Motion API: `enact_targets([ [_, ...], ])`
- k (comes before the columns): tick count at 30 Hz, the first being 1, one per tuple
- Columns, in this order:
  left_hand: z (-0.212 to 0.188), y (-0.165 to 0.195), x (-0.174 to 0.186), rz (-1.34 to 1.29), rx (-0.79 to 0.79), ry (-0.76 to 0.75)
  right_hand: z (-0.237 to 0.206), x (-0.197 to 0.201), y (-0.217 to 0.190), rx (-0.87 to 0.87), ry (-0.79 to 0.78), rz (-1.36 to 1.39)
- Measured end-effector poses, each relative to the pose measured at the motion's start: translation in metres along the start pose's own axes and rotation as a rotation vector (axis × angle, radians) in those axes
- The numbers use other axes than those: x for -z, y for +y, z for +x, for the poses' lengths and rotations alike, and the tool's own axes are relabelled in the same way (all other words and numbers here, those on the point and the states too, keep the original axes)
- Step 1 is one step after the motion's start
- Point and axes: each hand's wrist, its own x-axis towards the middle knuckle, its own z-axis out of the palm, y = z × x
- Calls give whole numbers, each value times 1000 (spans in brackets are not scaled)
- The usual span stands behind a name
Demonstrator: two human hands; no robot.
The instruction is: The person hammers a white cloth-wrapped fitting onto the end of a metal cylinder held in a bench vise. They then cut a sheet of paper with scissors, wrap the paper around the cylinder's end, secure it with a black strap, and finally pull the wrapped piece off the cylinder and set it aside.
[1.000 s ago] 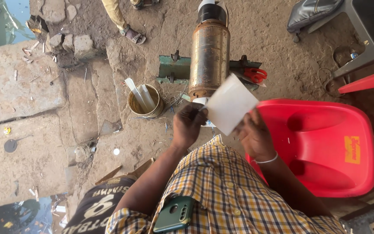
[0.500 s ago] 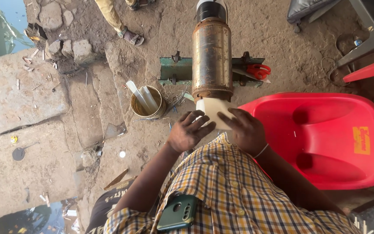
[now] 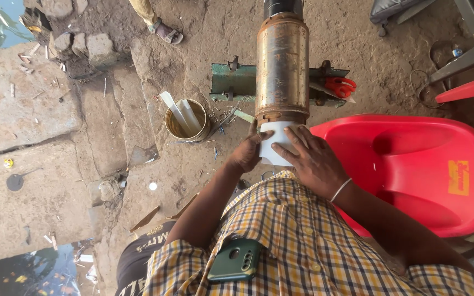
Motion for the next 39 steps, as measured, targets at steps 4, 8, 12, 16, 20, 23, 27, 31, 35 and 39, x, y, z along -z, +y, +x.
enact_targets([
  [4, 2, -6, -6, -127, -40, -119, 5, 10, 0, -38, -124, -66],
  [8, 4, -12, -7, -168, -99, -148, 9, 15, -2, -31, -248, -205],
  [12, 2, -19, -12, -144, -139, -51, 11, 12, -2, -16, -228, -172],
  [16, -4, -19, -19, -117, -134, 0, 11, 8, -1, 22, -162, -157],
  [20, -8, -17, -23, -185, -60, 4, 9, 13, -4, 49, -188, -217],
  [23, -9, -19, -23, -215, -76, -58, 8, 20, -8, 67, -167, -240],
  [27, -8, -27, -20, -352, -108, -159, 8, 23, -13, 56, -185, -226],
  [31, -10, -33, -17, -247, -144, -89, 5, 17, -13, 58, -181, -236],
  [35, -14, -34, -20, -245, -133, 3, 2, 10, -7, 103, -123, -243],
  [39, -12, -33, -23, -237, -63, 141, 6, 5, -1, 134, -176, -279],
])
